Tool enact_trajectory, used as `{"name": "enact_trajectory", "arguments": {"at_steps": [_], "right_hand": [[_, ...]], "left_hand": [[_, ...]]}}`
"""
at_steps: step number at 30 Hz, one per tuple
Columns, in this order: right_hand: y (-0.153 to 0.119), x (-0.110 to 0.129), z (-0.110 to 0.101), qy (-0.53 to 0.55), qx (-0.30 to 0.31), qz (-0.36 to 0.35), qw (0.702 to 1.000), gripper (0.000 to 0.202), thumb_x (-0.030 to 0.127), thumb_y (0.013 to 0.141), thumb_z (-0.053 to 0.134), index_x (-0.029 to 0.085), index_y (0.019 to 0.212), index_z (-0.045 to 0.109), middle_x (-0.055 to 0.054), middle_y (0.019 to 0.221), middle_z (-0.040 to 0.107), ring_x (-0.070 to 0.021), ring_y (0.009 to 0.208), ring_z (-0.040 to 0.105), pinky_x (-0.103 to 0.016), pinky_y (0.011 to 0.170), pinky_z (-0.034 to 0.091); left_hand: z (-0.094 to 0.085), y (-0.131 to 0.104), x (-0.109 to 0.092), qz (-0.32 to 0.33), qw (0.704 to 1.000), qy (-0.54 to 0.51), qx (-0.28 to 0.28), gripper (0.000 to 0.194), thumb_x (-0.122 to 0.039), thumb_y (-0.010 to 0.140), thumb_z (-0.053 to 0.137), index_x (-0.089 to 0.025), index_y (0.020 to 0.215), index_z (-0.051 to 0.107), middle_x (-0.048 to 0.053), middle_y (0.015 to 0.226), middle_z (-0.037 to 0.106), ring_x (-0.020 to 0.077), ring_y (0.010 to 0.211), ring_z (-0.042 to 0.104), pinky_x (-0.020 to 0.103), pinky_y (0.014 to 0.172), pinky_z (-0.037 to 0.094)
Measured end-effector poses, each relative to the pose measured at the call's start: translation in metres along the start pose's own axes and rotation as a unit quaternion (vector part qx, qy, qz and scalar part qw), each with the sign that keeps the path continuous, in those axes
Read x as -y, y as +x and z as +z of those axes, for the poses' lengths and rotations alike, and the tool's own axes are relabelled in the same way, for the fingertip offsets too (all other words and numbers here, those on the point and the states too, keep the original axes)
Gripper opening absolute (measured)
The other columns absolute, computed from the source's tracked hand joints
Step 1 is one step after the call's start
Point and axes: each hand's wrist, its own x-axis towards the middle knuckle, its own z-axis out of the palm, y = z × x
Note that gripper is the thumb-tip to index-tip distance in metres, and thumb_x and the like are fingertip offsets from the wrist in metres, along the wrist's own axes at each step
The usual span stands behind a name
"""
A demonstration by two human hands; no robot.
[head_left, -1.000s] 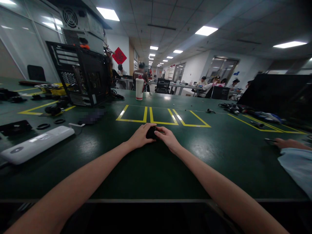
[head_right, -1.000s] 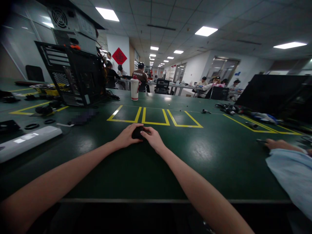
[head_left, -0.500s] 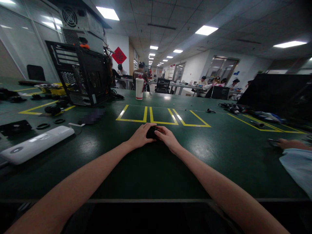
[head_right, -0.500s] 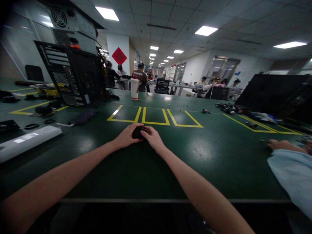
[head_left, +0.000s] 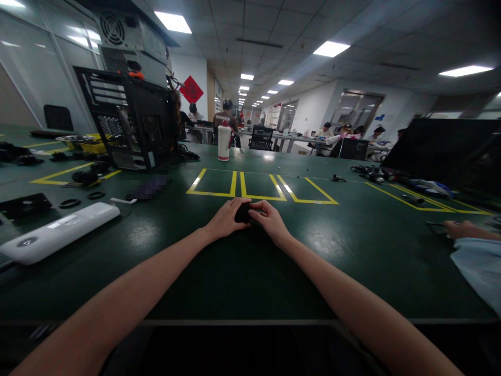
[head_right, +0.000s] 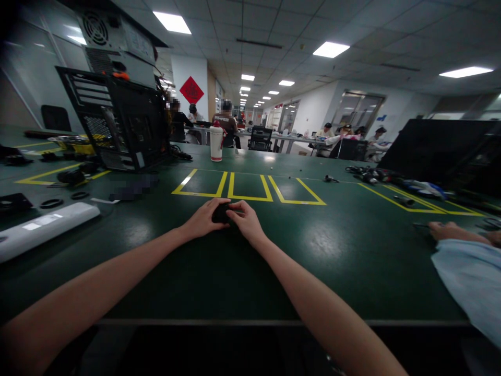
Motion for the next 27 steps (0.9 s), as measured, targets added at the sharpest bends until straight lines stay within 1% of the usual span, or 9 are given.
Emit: {"name": "enact_trajectory", "arguments": {"at_steps": [2,5,11,15,17,20,24,27], "right_hand": [[0.0013,-0.0009,-0.0001,-0.004,0.0,0.015,1.0,0.023,0.027,0.068,0.06,0.019,0.089,0.056,-0.002,0.093,0.059,-0.0149,0.088,0.056,-0.033,0.084,0.043],[0.001,-0.0018,-0.0003,-0.007,0.019,0.039,0.999,0.029,0.03,0.069,0.059,0.019,0.096,0.056,-0.004,0.097,0.06,-0.0158,0.088,0.056,-0.035,0.085,0.042],[-0.005,0.0016,0.0002,0.039,0.04,0.016,0.998,0.032,0.024,0.062,0.065,0.019,0.091,0.053,-0.003,0.097,0.057,-0.0154,0.089,0.056,-0.033,0.083,0.044],[-0.0049,0.0028,0.0004,0.012,0.028,0.0,1.0,0.021,0.028,0.068,0.059,0.019,0.087,0.055,-0.002,0.093,0.058,-0.0139,0.086,0.056,-0.032,0.083,0.043],[-0.0035,0.002,0.001,0.003,0.022,0.008,1.0,0.02,0.029,0.069,0.059,0.019,0.086,0.056,-0.002,0.09,0.058,-0.0136,0.085,0.055,-0.033,0.083,0.043],[-0.0023,0.0017,0.0028,0.004,0.022,0.035,0.999,0.024,0.029,0.068,0.06,0.019,0.09,0.055,-0.003,0.094,0.058,-0.0145,0.088,0.055,-0.034,0.083,0.043],[-0.0049,0.0056,0.0047,0.024,0.046,0.07,0.996,0.029,0.026,0.068,0.06,0.017,0.095,0.054,-0.006,0.1,0.057,-0.0158,0.09,0.056,-0.036,0.086,0.042],[-0.0081,0.008,0.0049,0.069,0.07,0.057,0.994,0.031,0.022,0.064,0.064,0.018,0.092,0.052,-0.004,0.101,0.056,-0.0157,0.091,0.056,-0.034,0.085,0.043]], "left_hand": [[0.0,0.0001,0.0,-0.004,1.0,-0.001,0.001,0.06,-0.028,0.065,0.067,-0.023,0.118,0.038,0.005,0.116,0.049,0.0238,0.106,0.046,0.04,0.091,0.037],[-0.0004,0.0,-0.0003,-0.011,1.0,-0.002,0.005,0.06,-0.027,0.065,0.067,-0.024,0.118,0.039,0.005,0.115,0.049,0.0243,0.106,0.046,0.041,0.091,0.037],[-0.0012,-0.0007,-0.0014,-0.006,1.0,-0.004,0.002,0.059,-0.026,0.065,0.066,-0.024,0.117,0.039,0.004,0.115,0.049,0.0234,0.106,0.046,0.04,0.092,0.037],[-0.0021,-0.0016,-0.0024,-0.007,1.0,-0.003,0.002,0.059,-0.028,0.066,0.066,-0.024,0.118,0.038,0.004,0.115,0.048,0.0233,0.106,0.046,0.039,0.091,0.038],[-0.0031,-0.0028,-0.0024,-0.006,1.0,-0.001,0.004,0.06,-0.028,0.066,0.066,-0.024,0.118,0.037,0.004,0.116,0.048,0.023,0.106,0.046,0.039,0.092,0.037],[-0.0052,-0.0054,-0.0016,-0.002,1.0,-0.003,0.009,0.06,-0.028,0.066,0.066,-0.023,0.118,0.037,0.005,0.116,0.048,0.0221,0.107,0.046,0.038,0.092,0.037],[-0.0075,-0.0084,-0.0016,-0.01,1.0,-0.006,0.011,0.061,-0.028,0.066,0.067,-0.024,0.118,0.037,0.005,0.114,0.049,0.0221,0.105,0.048,0.038,0.09,0.039],[-0.0077,-0.009,-0.0023,-0.008,1.0,-0.004,0.01,0.06,-0.028,0.066,0.066,-0.024,0.118,0.037,0.005,0.114,0.048,0.022,0.105,0.048,0.038,0.09,0.039]]}}
